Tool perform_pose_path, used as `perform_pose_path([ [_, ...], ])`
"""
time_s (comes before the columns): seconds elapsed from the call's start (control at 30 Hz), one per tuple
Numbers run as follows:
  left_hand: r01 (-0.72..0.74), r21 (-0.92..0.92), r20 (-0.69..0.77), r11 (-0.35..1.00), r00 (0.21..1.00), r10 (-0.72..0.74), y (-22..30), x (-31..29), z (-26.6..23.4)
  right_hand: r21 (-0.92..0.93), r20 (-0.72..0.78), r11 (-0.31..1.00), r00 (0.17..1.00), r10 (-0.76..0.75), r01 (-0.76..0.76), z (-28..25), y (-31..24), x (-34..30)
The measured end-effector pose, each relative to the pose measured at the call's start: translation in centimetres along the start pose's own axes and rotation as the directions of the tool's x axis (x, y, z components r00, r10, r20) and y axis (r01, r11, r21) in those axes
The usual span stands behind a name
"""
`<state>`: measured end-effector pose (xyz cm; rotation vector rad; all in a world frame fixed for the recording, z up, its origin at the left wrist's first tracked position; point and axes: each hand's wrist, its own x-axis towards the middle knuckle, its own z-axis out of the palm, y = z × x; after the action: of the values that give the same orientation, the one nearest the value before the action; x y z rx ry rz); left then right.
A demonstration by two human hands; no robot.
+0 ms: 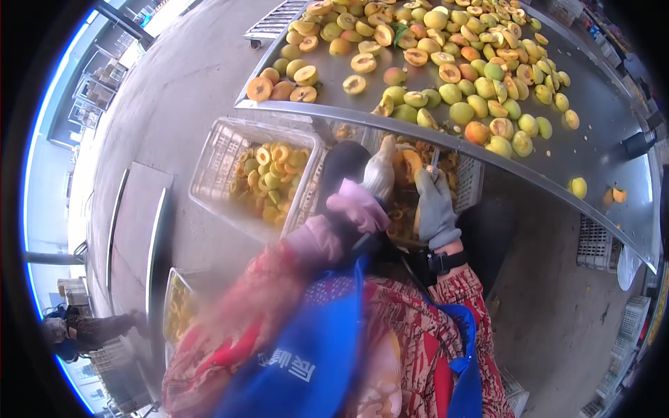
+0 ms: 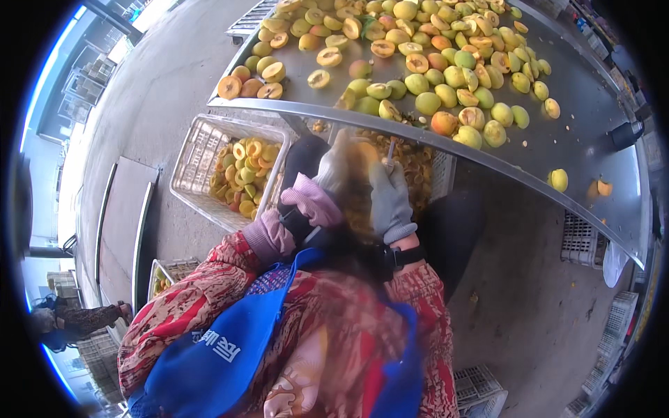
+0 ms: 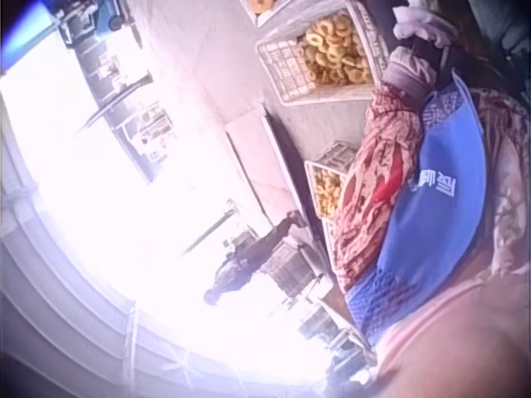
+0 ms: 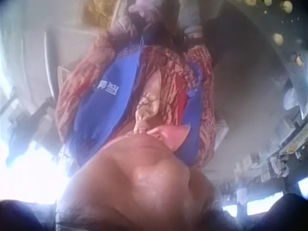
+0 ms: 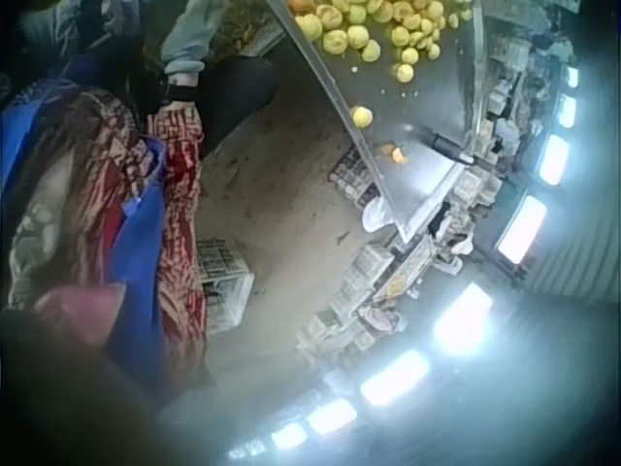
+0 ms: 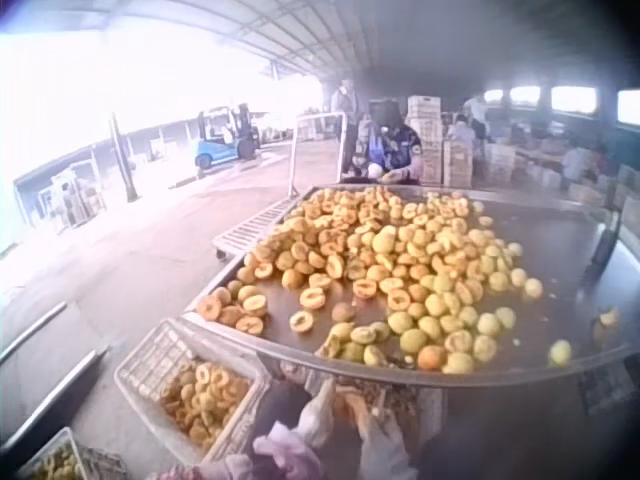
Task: Pitting and sorting fruit at a large metal processing table.
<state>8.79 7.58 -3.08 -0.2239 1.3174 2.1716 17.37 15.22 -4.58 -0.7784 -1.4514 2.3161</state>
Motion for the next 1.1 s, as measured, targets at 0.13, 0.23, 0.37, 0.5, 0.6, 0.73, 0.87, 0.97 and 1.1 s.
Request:
perform_pose_path([
  [0.13, 0.05, -0.015, -0.1, 0.999, 0.994, -0.051, -0.8, 0.8, -1.2, -0.327, 0.02, 0.945, 1.0, -0.015, 0.021, 0.1, -0.6, -1.5],
  [0.23, 0.039, 0.035, -0.05, 0.999, 0.998, -0.037, -1.7, 1.5, -1.9, -0.692, 0.142, 0.707, 0.987, -0.07, 0.15, -0.7, 0.6, -1.6],
  [0.37, 0.018, 0.06, -0.065, 0.998, 0.998, -0.014, -0.9, 0.6, -1.3, -0.816, 0.225, 0.52, 0.968, -0.115, 0.251, -0.9, 1.9, -1.0],
  [0.5, -0.131, 0.161, -0.056, 0.978, 0.988, 0.142, -0.5, 2.3, -1.2, -0.615, 0.18, 0.757, 0.974, -0.138, 0.221, -0.8, 2.6, 0.2],
  [0.6, -0.009, 0.524, 0.127, 0.852, 0.99, -0.067, 3.3, 1.3, 2.0, -0.387, -0.049, 0.919, 0.994, -0.102, 0.076, -2.3, 2.5, 0.8],
  [0.73, -0.65, 0.75, 0.645, 0.121, 0.76, 0.08, 5.6, 2.6, 0.9, -0.464, -0.053, 0.788, 0.875, -0.481, 0.405, -1.2, -0.6, 1.2],
  [0.87, -0.216, 0.927, 0.154, 0.306, 0.964, 0.215, 12.2, 7.3, 4.5, -0.149, -0.189, 0.989, 0.981, -0.04, 0.011, -2.6, 0.6, 1.3],
  [0.97, -0.245, 0.922, 0.385, -0.3, 0.66, 0.645, 13.7, 17.5, -1.0, -0.22, -0.104, 0.975, 0.995, -0.001, -0.022, -2.0, 1.8, 1.4],
  [1.1, -0.255, 0.921, 0.333, -0.293, 0.907, 0.258, 15.4, 23.0, -3.4, -0.014, -0.189, 0.99, 0.973, 0.136, -0.141, -0.7, -1.3, 1.7],
])
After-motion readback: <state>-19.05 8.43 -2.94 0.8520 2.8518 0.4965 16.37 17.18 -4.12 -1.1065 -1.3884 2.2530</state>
